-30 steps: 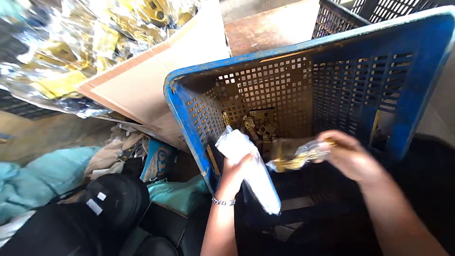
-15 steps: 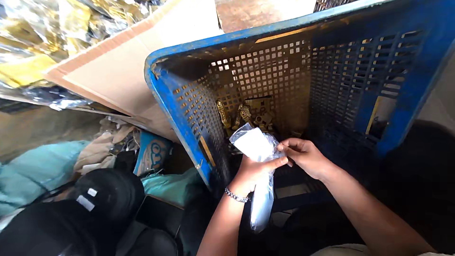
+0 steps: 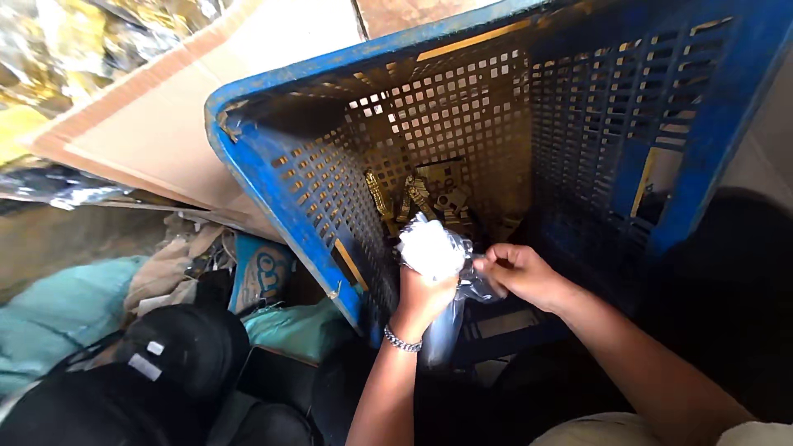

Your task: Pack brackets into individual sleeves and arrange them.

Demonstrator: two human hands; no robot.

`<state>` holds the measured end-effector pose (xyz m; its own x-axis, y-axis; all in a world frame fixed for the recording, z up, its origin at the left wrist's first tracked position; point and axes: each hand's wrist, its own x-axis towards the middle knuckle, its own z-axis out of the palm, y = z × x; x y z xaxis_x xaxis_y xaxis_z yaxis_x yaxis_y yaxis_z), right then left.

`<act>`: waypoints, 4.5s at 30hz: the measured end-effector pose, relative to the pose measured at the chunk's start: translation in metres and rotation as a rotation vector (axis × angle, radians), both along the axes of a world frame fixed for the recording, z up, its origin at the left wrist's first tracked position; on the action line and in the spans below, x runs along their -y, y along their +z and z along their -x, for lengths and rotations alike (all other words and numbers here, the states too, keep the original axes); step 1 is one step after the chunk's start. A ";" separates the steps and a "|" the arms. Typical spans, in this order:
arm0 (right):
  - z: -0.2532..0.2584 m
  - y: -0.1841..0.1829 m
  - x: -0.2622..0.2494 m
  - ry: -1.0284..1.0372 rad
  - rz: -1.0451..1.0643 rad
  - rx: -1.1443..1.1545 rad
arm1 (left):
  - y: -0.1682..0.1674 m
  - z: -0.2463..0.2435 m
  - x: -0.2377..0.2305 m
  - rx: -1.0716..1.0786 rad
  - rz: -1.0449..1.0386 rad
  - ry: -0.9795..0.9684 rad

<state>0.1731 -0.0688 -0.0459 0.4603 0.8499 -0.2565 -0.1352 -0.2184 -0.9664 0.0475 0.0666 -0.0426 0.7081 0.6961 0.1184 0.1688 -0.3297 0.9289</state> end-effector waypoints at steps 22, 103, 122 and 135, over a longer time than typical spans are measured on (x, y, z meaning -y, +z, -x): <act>-0.011 -0.013 -0.069 0.376 -0.347 0.255 | 0.017 0.021 -0.023 0.039 0.303 0.039; -0.015 0.026 -0.026 0.043 -0.055 0.032 | 0.014 0.009 0.002 0.159 0.280 -0.051; -0.008 -0.003 0.001 0.065 -0.056 -0.195 | 0.001 0.017 -0.018 -0.130 -0.229 0.089; -0.019 -0.020 -0.023 0.014 -0.009 -0.109 | 0.000 0.032 -0.018 -0.167 -0.232 0.041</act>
